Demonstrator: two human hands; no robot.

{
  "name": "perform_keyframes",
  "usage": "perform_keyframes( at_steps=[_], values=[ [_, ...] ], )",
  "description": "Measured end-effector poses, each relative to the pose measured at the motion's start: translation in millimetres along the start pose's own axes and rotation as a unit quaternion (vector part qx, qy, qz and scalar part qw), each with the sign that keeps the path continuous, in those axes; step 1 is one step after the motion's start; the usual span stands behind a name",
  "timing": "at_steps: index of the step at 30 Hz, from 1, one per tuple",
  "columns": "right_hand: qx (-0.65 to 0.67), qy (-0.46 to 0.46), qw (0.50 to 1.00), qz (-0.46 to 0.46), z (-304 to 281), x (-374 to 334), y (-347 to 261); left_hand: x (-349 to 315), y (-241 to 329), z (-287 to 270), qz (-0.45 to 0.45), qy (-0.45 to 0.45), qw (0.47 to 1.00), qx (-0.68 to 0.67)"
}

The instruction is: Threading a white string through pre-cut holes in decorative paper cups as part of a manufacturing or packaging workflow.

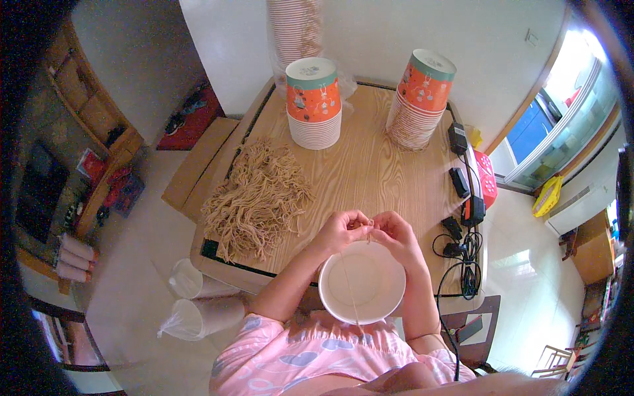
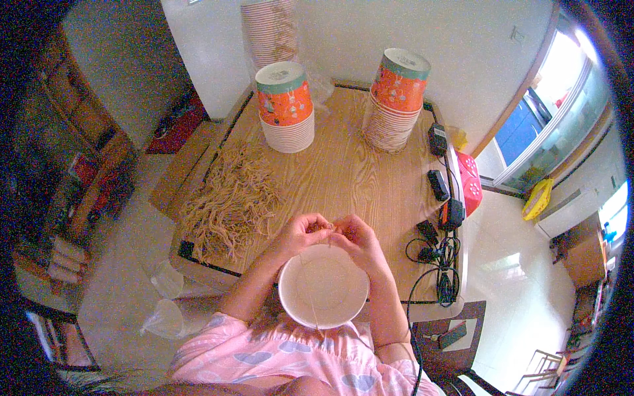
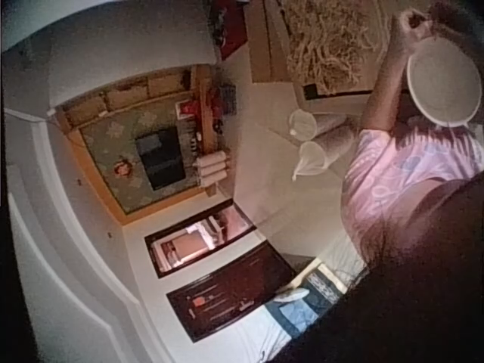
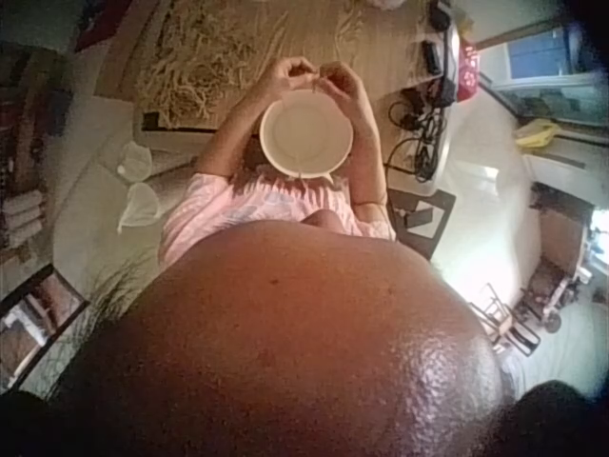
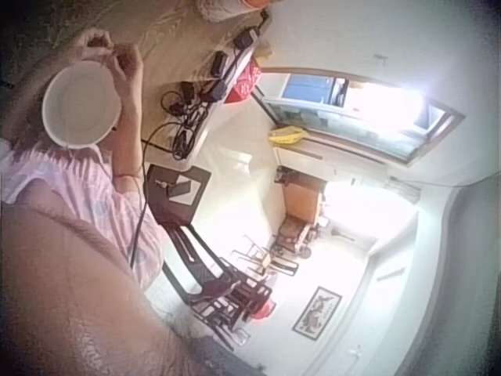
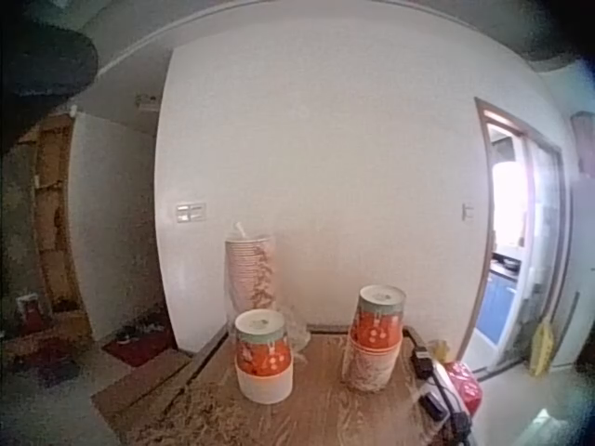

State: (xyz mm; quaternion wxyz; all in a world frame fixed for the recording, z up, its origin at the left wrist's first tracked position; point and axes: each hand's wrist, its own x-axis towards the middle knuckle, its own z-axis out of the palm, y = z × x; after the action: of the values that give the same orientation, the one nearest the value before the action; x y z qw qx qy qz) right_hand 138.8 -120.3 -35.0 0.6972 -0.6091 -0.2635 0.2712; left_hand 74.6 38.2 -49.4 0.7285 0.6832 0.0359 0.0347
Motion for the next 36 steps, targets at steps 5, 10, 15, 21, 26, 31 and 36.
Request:
perform_keyframes(
  at_steps=[5, 10, 15, 21, 26, 31, 36],
  values=[
    [-0.029, 0.002, 1.000, -0.008, -2, 1, -2, 3, -10, -1, -0.016, -0.012, 1.000, 0.015],
    [-0.070, 0.001, 0.998, -0.009, -3, 2, -6, 3, -7, -1, -0.023, -0.012, 0.999, 0.037],
    [-0.039, 0.034, 0.999, -0.006, -7, 3, -2, 2, -3, 1, -0.040, -0.011, 0.995, 0.087],
    [0.003, 0.054, 0.998, -0.020, -8, 4, 2, 1, -5, 2, -0.016, -0.034, 0.997, 0.069],
    [0.205, 0.029, 0.978, -0.005, -12, 3, -4, 2, -11, -3, -0.013, -0.047, 0.995, 0.089],
    [0.243, 0.045, 0.969, -0.028, -13, 4, -1, 4, -12, -3, -0.010, -0.064, 0.995, 0.073],
    [0.096, 0.073, 0.992, -0.042, -4, 5, -2, 3, -8, 4, 0.006, -0.016, 0.999, 0.042]
  ],
)
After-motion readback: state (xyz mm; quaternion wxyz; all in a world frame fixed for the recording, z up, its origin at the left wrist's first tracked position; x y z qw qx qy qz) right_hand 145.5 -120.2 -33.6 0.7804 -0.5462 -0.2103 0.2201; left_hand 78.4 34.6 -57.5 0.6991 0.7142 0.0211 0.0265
